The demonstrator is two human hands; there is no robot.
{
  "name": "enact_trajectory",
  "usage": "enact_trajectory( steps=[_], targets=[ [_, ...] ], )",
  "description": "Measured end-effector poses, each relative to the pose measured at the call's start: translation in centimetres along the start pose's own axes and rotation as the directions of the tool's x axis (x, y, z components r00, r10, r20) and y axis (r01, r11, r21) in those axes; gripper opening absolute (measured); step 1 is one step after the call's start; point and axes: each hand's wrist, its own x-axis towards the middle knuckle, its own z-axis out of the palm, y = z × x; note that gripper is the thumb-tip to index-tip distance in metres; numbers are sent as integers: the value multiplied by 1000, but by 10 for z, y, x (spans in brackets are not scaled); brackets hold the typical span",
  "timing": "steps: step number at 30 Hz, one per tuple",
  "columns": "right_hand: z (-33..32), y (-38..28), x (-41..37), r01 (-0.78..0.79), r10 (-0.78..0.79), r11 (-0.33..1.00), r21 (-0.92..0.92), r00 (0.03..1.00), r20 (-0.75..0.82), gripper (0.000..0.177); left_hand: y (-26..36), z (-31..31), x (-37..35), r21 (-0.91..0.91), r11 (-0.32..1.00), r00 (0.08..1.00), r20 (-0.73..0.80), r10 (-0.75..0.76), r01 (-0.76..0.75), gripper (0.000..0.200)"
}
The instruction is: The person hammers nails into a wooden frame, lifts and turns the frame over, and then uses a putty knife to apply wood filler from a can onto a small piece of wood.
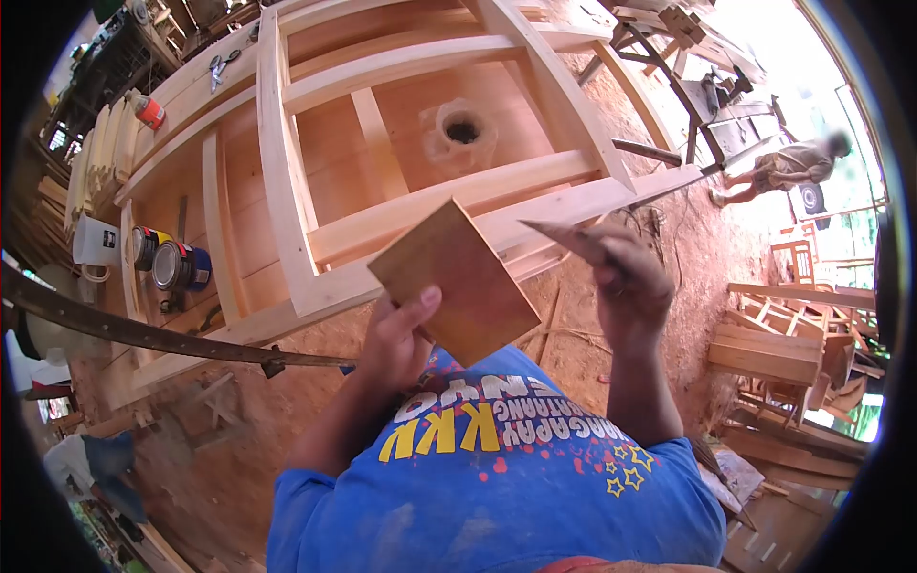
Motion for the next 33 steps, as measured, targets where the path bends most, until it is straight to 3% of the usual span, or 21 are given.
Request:
enact_trajectory(
  steps=[4,8,9,12,16,17,20,24,27,30,33],
  targets=[
    [24,-9,-2,336,-280,881,-332,938,206,37,-11,17,16,-211,974,996,-65,66,-78,54],
    [25,-6,-11,375,-328,859,-348,926,189,32,-14,30,12,-266,958,993,-72,95,-111,55],
    [22,-1,-11,339,-322,890,-305,941,104,27,-14,31,10,-271,955,992,-82,99,-118,54],
    [-10,1,-5,26,-27,994,-102,1000,-12,32,-14,28,7,-266,963,995,-94,14,-38,54],
    [-23,-7,48,-268,247,907,325,963,104,42,-5,15,7,-162,974,986,67,-151,160,58],
    [-26,-1,56,-320,291,862,394,948,133,34,-6,15,9,-124,976,982,75,-171,180,60],
    [-23,22,66,-378,306,844,381,922,237,26,-6,23,8,-35,980,975,108,-194,198,62],
    [-8,24,56,-390,321,872,296,912,256,24,-6,39,4,-15,996,994,72,-84,85,63],
    [8,17,39,-349,304,919,184,924,233,19,-4,27,10,0,996,988,127,-84,85,59],
    [1,10,28,-459,419,882,102,866,273,18,-1,29,9,-91,975,979,55,-198,202,62],
    [0,2,15,-498,461,867,37,826,324,21,0,8,16,-90,965,955,187,-228,248,54]
  ],
)
